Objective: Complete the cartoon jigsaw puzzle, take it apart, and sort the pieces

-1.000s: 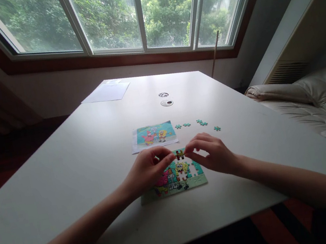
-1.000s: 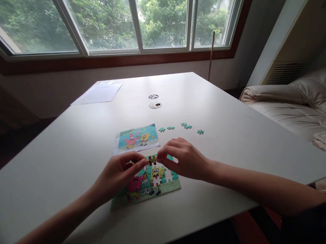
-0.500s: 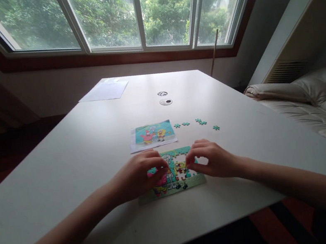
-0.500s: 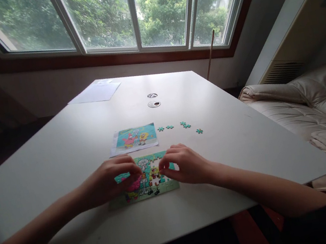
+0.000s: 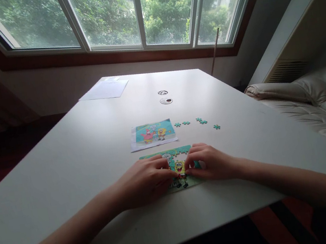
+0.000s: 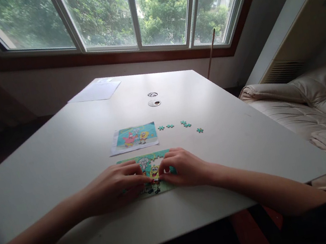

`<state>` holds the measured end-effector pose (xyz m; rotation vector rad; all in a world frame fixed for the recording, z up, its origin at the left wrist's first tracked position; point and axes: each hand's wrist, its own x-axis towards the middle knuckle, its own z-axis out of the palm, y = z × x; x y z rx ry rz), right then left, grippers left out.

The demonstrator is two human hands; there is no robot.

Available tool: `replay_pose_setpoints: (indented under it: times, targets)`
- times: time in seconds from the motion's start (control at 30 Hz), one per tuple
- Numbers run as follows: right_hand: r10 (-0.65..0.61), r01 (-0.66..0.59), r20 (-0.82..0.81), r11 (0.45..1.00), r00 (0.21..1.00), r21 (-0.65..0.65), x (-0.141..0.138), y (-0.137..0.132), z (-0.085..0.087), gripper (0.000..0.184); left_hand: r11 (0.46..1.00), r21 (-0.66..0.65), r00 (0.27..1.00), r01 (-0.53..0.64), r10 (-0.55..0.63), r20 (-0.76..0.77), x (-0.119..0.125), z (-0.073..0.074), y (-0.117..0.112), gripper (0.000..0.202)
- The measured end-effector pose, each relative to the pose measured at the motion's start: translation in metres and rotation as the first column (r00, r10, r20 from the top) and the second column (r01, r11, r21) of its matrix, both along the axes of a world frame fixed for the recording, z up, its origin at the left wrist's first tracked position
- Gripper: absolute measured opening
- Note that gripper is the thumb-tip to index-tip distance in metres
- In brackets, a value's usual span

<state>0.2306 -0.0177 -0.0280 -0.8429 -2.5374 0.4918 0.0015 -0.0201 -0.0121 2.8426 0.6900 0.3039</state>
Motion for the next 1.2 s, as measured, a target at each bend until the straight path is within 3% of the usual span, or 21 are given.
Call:
replay_pose_setpoints:
  times: [0.6,1.0,1.1,1.2]
  targets:
    - [0.095,-0.113,0.105,0.977,0.990,0.182,0.004,-0.001,0.001,0.014,0.999,0.042,0.999,0.000,0.002,-0.046,0.002,0.001,-0.001,0.026]
    - [0.141,-0.152,0.089,0.979,0.986,0.138,0.005,0.000,0.013,0.015,1.000,0.005,1.000,-0.005,0.005,0.001,0.000,0.004,-0.002,0.025]
    - [0.074,-0.081,0.058,0.988,0.996,0.130,0.018,0.014,0.019,0.014,0.999,-0.035,1.000,-0.006,0.007,0.021,-0.002,0.005,0.001,0.025]
    - [-0.078,0.064,0.079,0.984,0.994,0.169,0.048,0.038,0.023,0.015,0.999,0.006,0.998,-0.050,0.049,0.034,-0.006,0.003,0.008,0.024]
